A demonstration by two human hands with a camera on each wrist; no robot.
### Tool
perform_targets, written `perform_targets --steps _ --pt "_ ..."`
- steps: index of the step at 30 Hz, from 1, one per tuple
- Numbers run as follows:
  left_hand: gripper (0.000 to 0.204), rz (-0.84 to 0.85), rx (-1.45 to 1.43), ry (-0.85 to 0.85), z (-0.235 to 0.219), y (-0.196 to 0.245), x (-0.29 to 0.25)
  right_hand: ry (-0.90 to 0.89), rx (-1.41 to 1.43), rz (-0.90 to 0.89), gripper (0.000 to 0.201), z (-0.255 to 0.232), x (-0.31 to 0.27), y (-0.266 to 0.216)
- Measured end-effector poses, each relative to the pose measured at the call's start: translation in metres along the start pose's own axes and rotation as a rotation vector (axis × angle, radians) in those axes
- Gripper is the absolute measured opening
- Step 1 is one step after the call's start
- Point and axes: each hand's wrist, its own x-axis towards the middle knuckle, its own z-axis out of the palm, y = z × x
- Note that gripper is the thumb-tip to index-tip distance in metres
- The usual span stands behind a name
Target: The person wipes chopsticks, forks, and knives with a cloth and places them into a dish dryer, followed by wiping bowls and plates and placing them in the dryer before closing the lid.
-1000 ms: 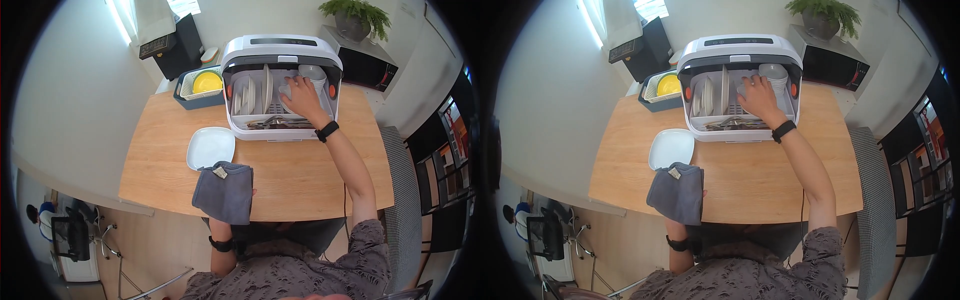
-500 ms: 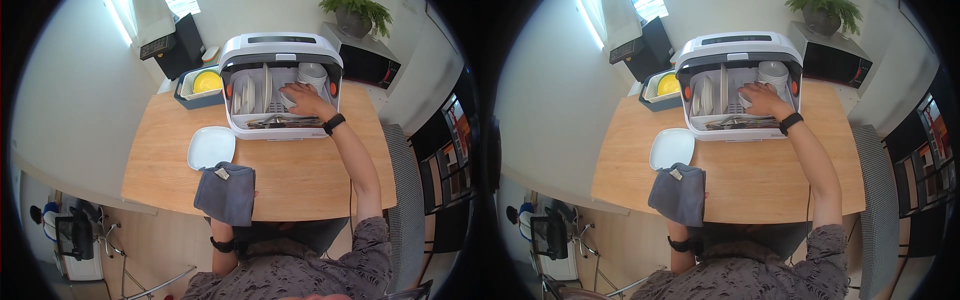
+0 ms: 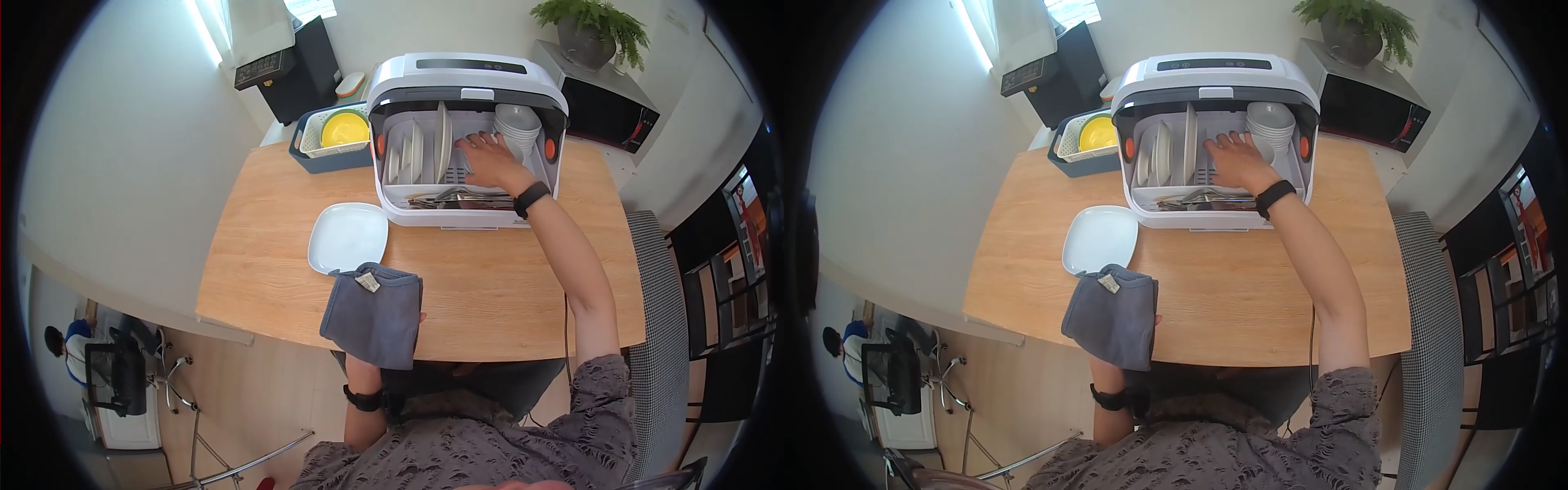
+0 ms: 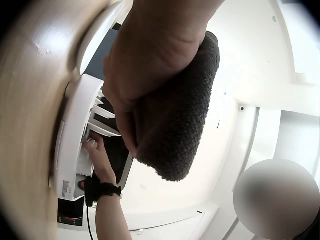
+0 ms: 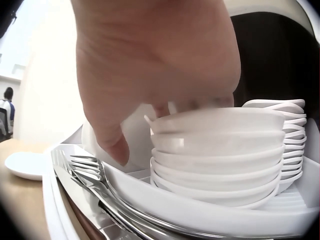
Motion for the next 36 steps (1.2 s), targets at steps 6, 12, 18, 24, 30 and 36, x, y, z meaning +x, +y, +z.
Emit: perform_targets --steps 6,12,18,24,30,36 --pt "0.067 0.001 0.033 0.017 -0.001 -0.004 -0.002 -0.051 0.004 0.244 0.054 0.004 0.028 0.001" --pt "0.070 -0.090 -0.169 0.033 -0.003 -0.002 -0.005 0.086 -0.032 0.454 0.041 0.016 0.058 0.009" --pt "0.070 -0.123 -0.190 0.057 -0.003 -0.009 -0.005 0.081 -0.052 0.431 0.037 -0.005 0.058 0.001" --pt "0.064 -0.018 0.160 0.093 -0.007 -0.004 0.003 0.400 -0.177 0.282 0.028 -0.031 0.011 -0.020" --pt "0.050 -0.064 -0.947 0.209 -0.007 -0.029 0.003 0.215 0.392 0.016 0.030 -0.035 -0.055 -0.122" --pt "0.058 -0.007 -1.858 0.270 -0.029 -0.034 -0.007 -0.734 1.112 0.179 0.055 0.037 -0.027 -0.193"
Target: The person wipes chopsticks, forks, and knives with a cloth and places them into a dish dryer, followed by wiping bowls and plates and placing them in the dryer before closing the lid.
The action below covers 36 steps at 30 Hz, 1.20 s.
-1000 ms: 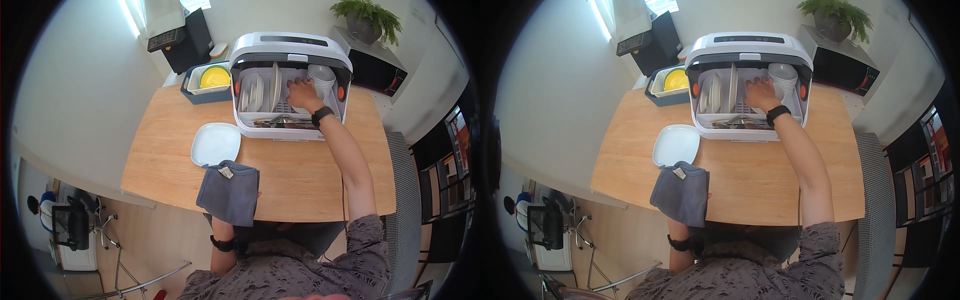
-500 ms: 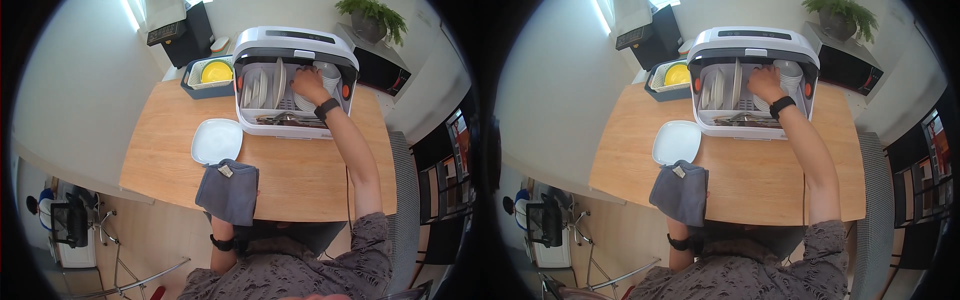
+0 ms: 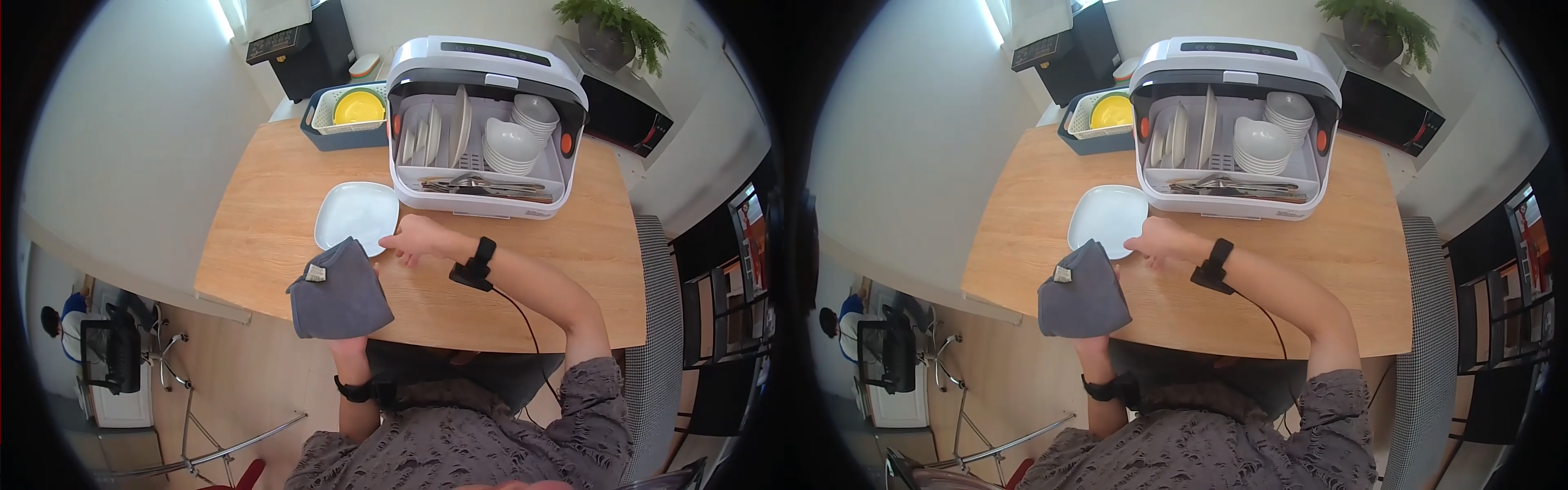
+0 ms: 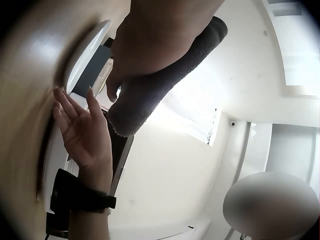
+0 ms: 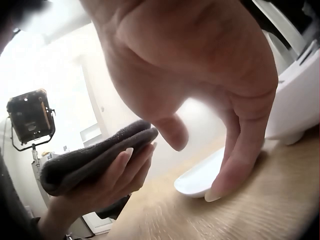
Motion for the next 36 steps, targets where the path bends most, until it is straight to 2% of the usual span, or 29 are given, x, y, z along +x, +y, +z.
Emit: perform_targets --steps 3,9,12,15,17,18,22,23,25,26,27,28,31,34,36 --pt "0.059 0.095 0.041 0.061 -0.006 0.016 -0.010 0.029 0.420 0.053 0.053 0.019 0.028 0.004" --pt "0.057 0.198 0.169 0.303 -0.037 0.038 -0.015 0.100 0.546 0.072 0.034 0.034 0.045 0.008" --pt "0.054 0.277 0.172 0.355 -0.046 0.043 -0.015 0.268 0.650 -0.085 0.033 0.039 0.031 0.000" --pt "0.054 0.335 0.149 0.356 -0.055 0.050 -0.014 0.374 0.573 -0.201 0.030 0.034 -0.007 -0.015" --pt "0.055 0.352 0.151 0.349 -0.061 0.054 -0.013 0.383 0.507 -0.201 0.028 0.026 -0.039 -0.024" --pt "0.055 0.333 0.161 0.347 -0.058 0.051 -0.012 0.388 0.472 -0.201 0.026 0.022 -0.048 -0.023" --pt "0.051 0.215 0.111 0.291 -0.047 0.032 -0.011 0.532 0.290 -0.473 0.025 0.023 -0.077 -0.009" --pt "0.049 0.170 0.079 0.261 -0.044 0.025 -0.010 0.551 0.261 -0.482 0.026 0.022 -0.090 -0.013" --pt "0.047 0.135 0.300 0.174 -0.027 0.004 -0.006 0.592 0.200 -0.500 0.027 0.021 -0.112 -0.018" --pt "0.047 0.117 0.410 0.128 -0.015 -0.007 -0.003 0.666 0.106 -0.588 0.029 0.022 -0.114 -0.013" --pt "0.044 0.157 0.616 0.193 0.007 -0.017 0.002 0.739 0.010 -0.675 0.031 0.024 -0.114 -0.007" --pt "0.049 0.113 0.614 0.260 0.012 -0.026 0.003 0.809 -0.088 -0.762 0.033 0.026 -0.116 -0.003" --pt "0.045 0.064 0.592 0.258 0.010 -0.049 0.004 0.755 -0.073 -0.585 0.041 0.032 -0.139 -0.004" --pt "0.042 0.059 0.636 0.218 0.014 -0.059 0.003 0.622 -0.062 -0.579 0.047 0.015 -0.159 -0.001" --pt "0.042 0.108 0.706 0.164 0.017 -0.061 0.003 0.617 -0.168 -0.615 0.045 0.002 -0.173 0.001"
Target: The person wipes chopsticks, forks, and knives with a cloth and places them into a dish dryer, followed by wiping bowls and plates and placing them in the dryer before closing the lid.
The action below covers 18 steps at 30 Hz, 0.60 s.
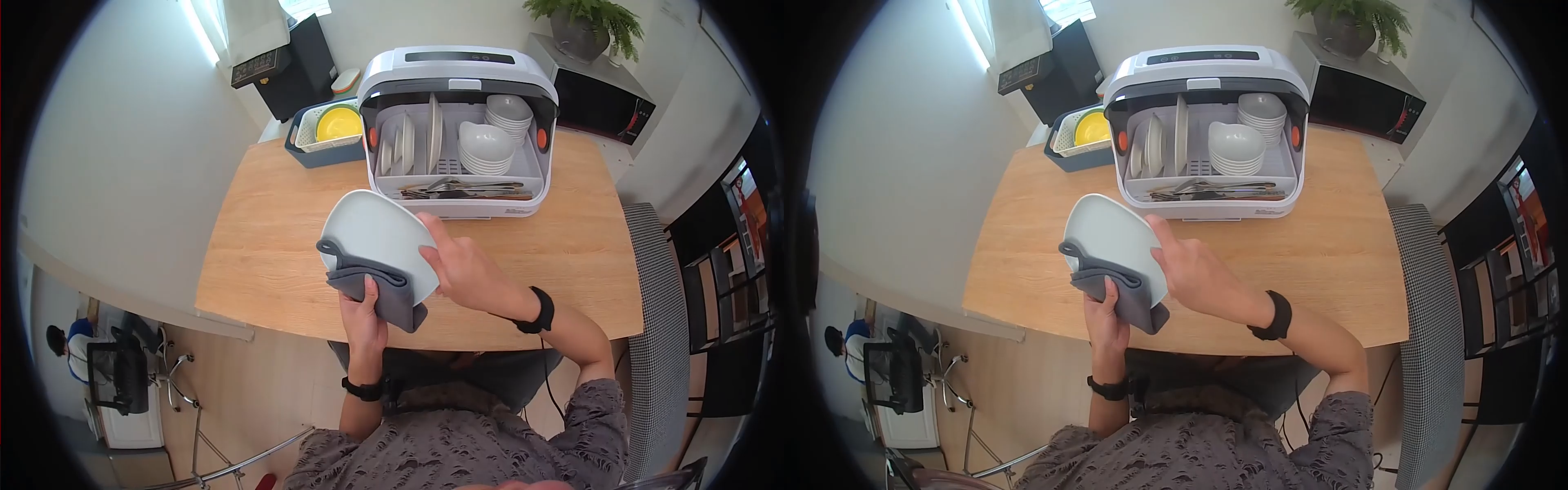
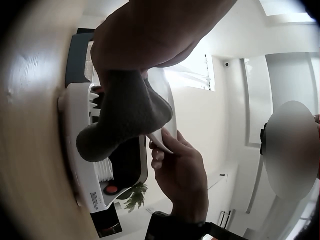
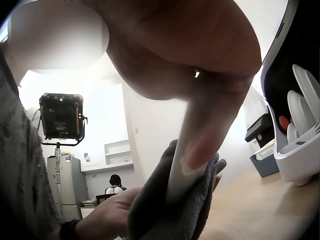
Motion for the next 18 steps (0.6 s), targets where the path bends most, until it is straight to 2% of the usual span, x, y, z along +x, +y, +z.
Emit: perform_targets --steps 3,7,9,11,13,14,17,18 --pt "0.044 0.044 0.075 -0.041 0.000 0.007 0.003 -0.105 -0.093 -0.056 0.044 -0.031 -0.001 -0.004" --pt "0.037 0.050 0.177 -0.169 -0.001 0.009 -0.002 -0.229 -0.141 -0.170 0.045 -0.063 -0.003 0.010" --pt "0.032 0.063 0.228 -0.202 -0.001 0.007 -0.004 -0.322 -0.122 -0.137 0.045 -0.079 -0.001 0.015" --pt "0.027 0.113 0.296 -0.166 0.005 0.006 -0.006 -0.390 -0.105 -0.125 0.047 -0.088 -0.001 0.028" --pt "0.023 0.135 0.279 -0.122 0.011 0.007 -0.006 -0.391 0.126 0.180 0.047 -0.086 -0.003 0.015" --pt "0.022 0.133 0.230 -0.097 0.015 0.008 -0.004 -0.388 0.240 0.331 0.048 -0.083 -0.005 0.010" --pt "0.021 0.158 0.131 -0.008 0.029 0.001 -0.003 -0.045 0.223 0.162 0.052 -0.044 -0.027 0.027" --pt "0.021 0.171 0.108 0.025 0.032 -0.002 -0.005 0.039 0.177 0.053 0.053 -0.028 -0.032 0.041"
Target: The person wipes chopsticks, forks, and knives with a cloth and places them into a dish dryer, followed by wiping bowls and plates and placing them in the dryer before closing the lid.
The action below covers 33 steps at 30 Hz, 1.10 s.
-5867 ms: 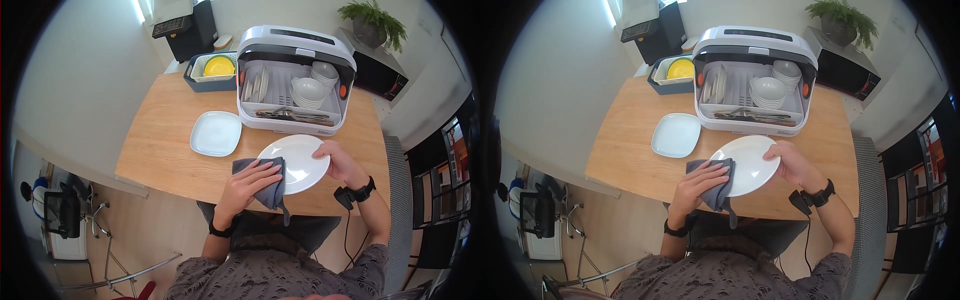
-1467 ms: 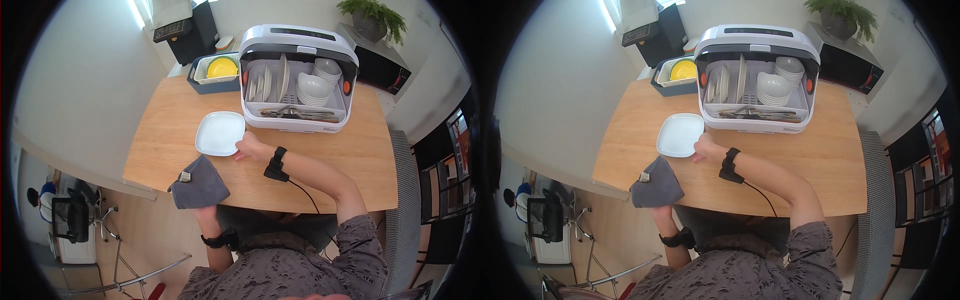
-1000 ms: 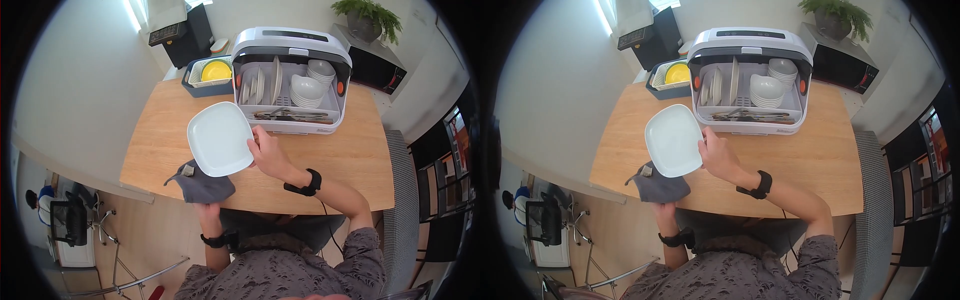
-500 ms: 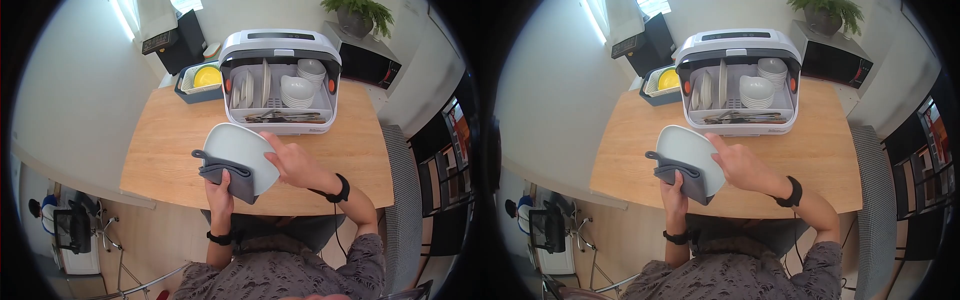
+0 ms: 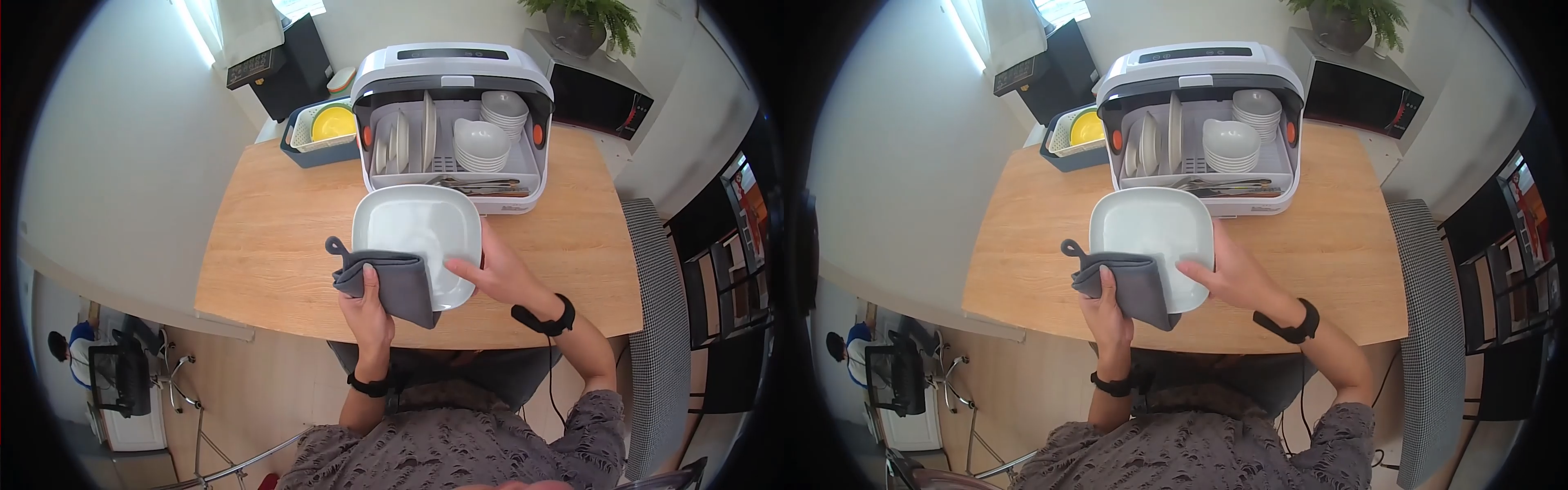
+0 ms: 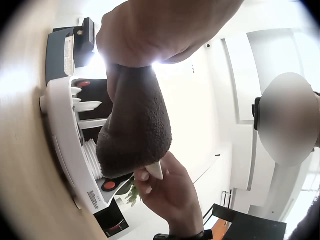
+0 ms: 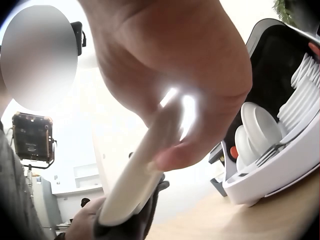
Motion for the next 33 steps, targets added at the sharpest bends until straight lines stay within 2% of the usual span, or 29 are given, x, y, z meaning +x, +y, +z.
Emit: perform_targets --steps 1,3,4,6,7,8,10,13,14,16,17,20,22,23,26,29,32,33 --pt "0.024 0.007 0.048 -0.010 -0.002 -0.001 0.000 0.076 -0.042 -0.116 0.053 0.012 -0.001 0.013" --pt "0.030 0.020 0.147 -0.037 -0.004 -0.002 0.002 0.108 -0.029 -0.131 0.054 0.015 -0.005 0.019" --pt "0.033 0.056 0.243 -0.069 -0.003 0.002 0.002 0.060 0.026 -0.028 0.053 0.008 -0.010 0.011" --pt "0.041 0.130 0.432 -0.131 0.000 0.011 0.002 -0.063 -0.025 0.046 0.053 -0.008 -0.015 0.001" --pt "0.053 0.138 0.463 -0.164 -0.004 0.013 0.004 -0.136 -0.133 0.016 0.053 -0.019 -0.015 0.002" --pt "0.051 0.160 0.443 -0.215 -0.003 0.015 0.005 -0.209 -0.242 -0.014 0.053 -0.027 -0.013 0.000" --pt "0.049 0.198 0.403 -0.317 0.009 0.029 0.002 -0.352 -0.287 -0.020 0.051 -0.041 -0.005 -0.017" --pt "0.046 0.276 0.795 -0.591 0.004 0.032 0.000 -0.498 -0.403 -0.055 0.050 -0.059 0.013 -0.029" --pt "0.044 0.283 0.788 -0.561 0.006 0.033 -0.001 -0.535 -0.453 -0.074 0.050 -0.062 0.017 -0.030" --pt "0.039 0.297 0.768 -0.496 0.015 0.035 -0.005 -0.381 -0.424 -0.150 0.049 -0.060 0.019 -0.026" --pt "0.040 0.265 0.694 -0.395 0.017 0.033 -0.004 -0.302 -0.411 -0.186 0.048 -0.058 0.020 -0.022" --pt "0.042 0.172 0.429 -0.139 0.018 0.020 -0.003 0.038 -0.125 -0.065 0.048 -0.040 0.015 -0.009" --pt "0.041 0.138 0.192 -0.017 0.019 0.012 0.002 0.057 0.074 -0.041 0.046 -0.018 0.002 0.015" --pt "0.046 0.140 0.183 -0.024 0.017 0.010 0.003 0.065 0.173 -0.029 0.045 -0.012 -0.002 0.023" --pt "0.048 0.155 0.320 -0.058 0.016 0.016 0.005 -0.048 0.085 0.282 0.041 -0.018 -0.005 -0.015" --pt "0.046 0.298 0.389 -0.129 0.025 0.033 -0.003 -0.162 -0.368 -0.012 0.036 -0.041 0.000 -0.013" --pt "0.041 0.366 0.652 -0.415 0.013 0.034 -0.002 -0.395 -0.496 -0.028 0.031 -0.061 0.012 -0.034" --pt "0.044 0.397 0.715 -0.447 0.019 0.036 -0.006 -0.418 -0.535 -0.054 0.030 -0.064 0.014 -0.036"
